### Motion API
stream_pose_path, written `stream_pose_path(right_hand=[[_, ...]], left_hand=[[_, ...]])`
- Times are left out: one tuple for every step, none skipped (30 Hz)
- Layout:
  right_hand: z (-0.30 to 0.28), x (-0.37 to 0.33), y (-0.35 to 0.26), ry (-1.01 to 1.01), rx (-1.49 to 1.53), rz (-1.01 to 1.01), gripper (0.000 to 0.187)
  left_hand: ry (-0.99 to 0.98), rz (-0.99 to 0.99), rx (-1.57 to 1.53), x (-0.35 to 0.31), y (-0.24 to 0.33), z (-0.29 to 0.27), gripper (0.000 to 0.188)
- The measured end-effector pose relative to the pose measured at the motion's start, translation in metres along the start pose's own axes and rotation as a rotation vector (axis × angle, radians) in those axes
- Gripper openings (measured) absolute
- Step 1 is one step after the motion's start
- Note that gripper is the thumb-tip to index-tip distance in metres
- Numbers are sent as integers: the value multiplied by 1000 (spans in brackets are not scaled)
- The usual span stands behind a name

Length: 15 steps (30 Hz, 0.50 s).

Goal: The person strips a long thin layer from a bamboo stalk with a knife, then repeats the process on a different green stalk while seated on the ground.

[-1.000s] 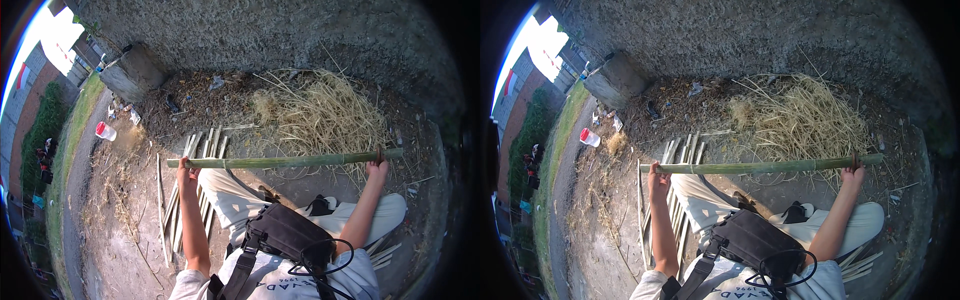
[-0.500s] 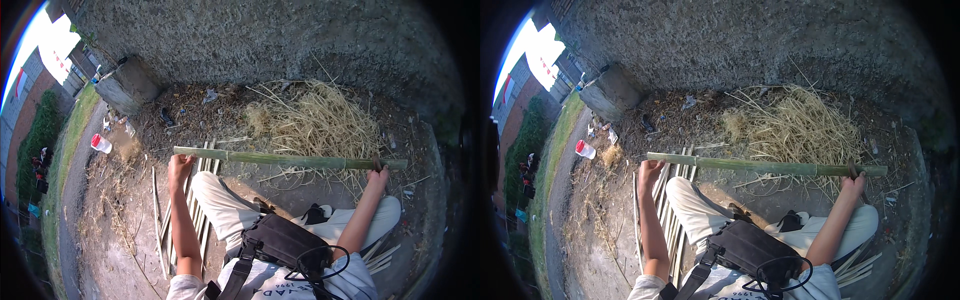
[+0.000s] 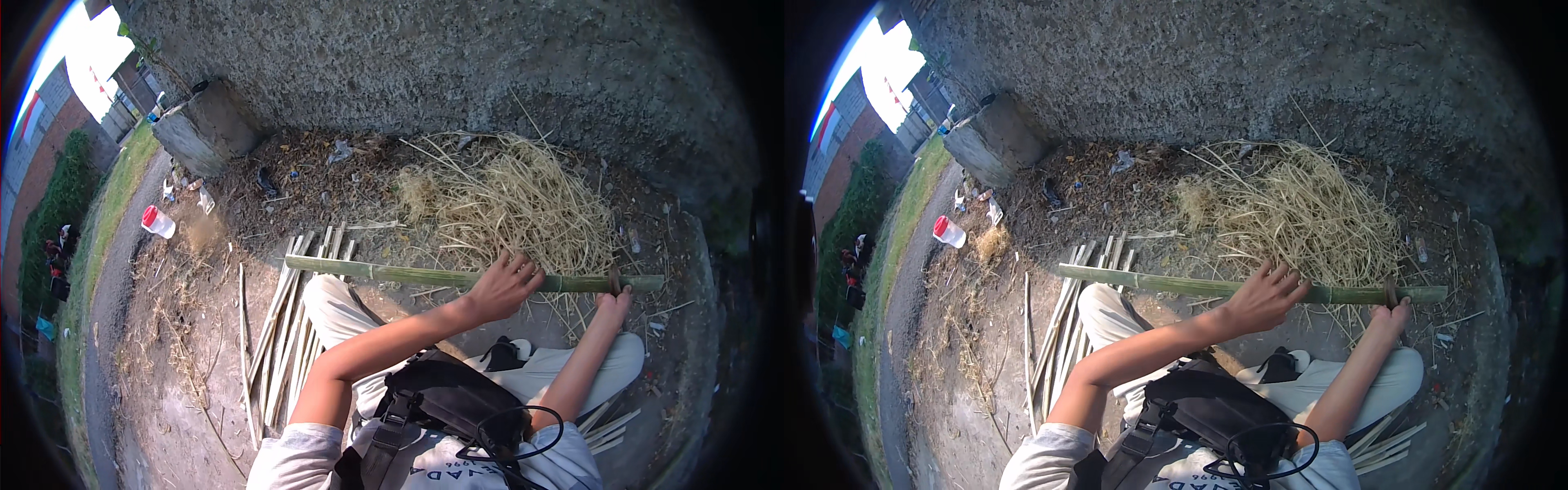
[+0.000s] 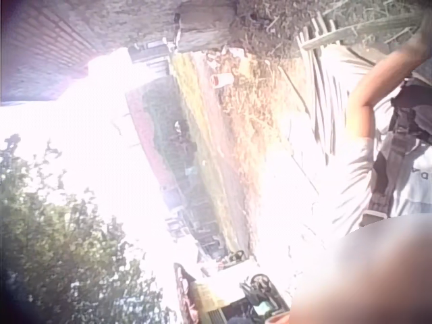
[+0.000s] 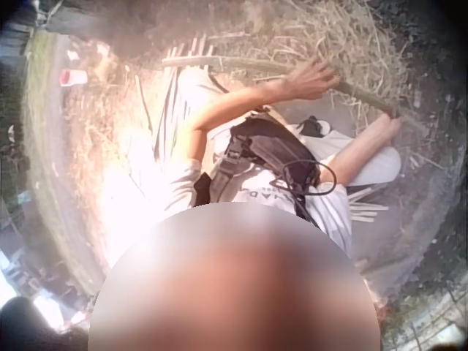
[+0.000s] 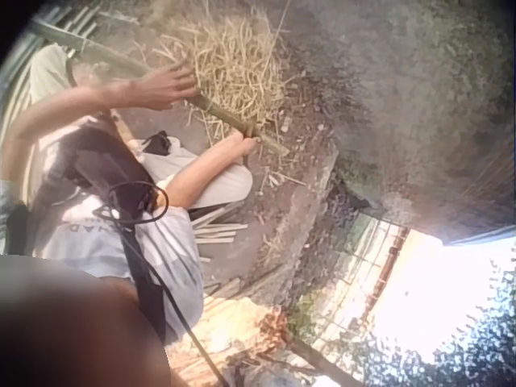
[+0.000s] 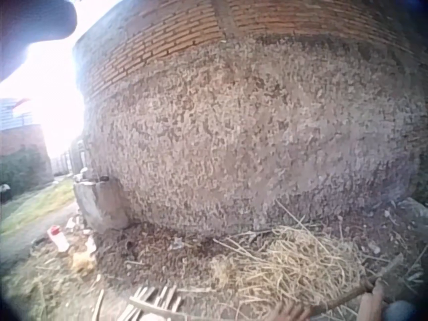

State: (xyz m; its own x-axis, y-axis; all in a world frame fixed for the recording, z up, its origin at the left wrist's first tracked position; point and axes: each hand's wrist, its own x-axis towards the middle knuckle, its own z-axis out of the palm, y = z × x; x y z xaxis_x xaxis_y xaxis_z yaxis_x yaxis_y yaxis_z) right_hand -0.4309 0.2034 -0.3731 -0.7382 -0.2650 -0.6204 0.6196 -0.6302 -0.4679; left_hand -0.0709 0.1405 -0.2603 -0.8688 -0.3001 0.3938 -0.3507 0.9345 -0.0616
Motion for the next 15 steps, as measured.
stream_pose_path(right_hand=[[-3, 1, -2, 7, -5, -15, 40], [-5, 0, -3, 9, -13, -17, 40], [-6, 0, -3, 11, -21, -24, 40], [-6, -3, -5, 11, -32, -33, 40], [-7, -6, -6, 9, -37, -47, 40], [-6, -8, -7, 3, -43, -54, 40], [-8, -15, -11, 13, -36, -62, 40], [-2, -27, -12, -32, 22, -50, 39], [3, -40, -10, -76, 81, -37, 37], [7, -54, -9, -72, 84, -38, 37], [10, -66, -8, -113, 85, -60, 33], [11, -72, -8, -151, 89, -82, 30], [6, -65, -8, -135, 101, -94, 30], [-4, -50, -8, -254, 63, -162, 29], [-9, -41, -6, -377, 20, -215, 28]], left_hand=[[-4, 70, 88, 5, 8, 9, 66], [-8, 134, 182, 9, 14, 17, 61], [-6, 133, 182, 14, 16, 24, 61], [-58, 109, 114, 19, 18, 30, 60], [-111, 87, 47, 21, 19, 35, 60], [-110, 91, 46, 21, 15, 39, 60], [-5, 91, 117, 24, 11, 40, 59], [97, 80, 196, 24, 3, 39, 58], [92, 82, 198, 25, -8, 37, 58], [41, 39, 123, 30, -21, 35, 58], [-11, -4, 45, 34, -34, 33, 57], [-2, -34, -19, 36, -50, 27, 56], [5, -53, -90, 39, -66, 21, 56], [-38, -131, -227, 47, -76, 4, 53], [-89, -221, -350, 48, -88, -16, 52]])
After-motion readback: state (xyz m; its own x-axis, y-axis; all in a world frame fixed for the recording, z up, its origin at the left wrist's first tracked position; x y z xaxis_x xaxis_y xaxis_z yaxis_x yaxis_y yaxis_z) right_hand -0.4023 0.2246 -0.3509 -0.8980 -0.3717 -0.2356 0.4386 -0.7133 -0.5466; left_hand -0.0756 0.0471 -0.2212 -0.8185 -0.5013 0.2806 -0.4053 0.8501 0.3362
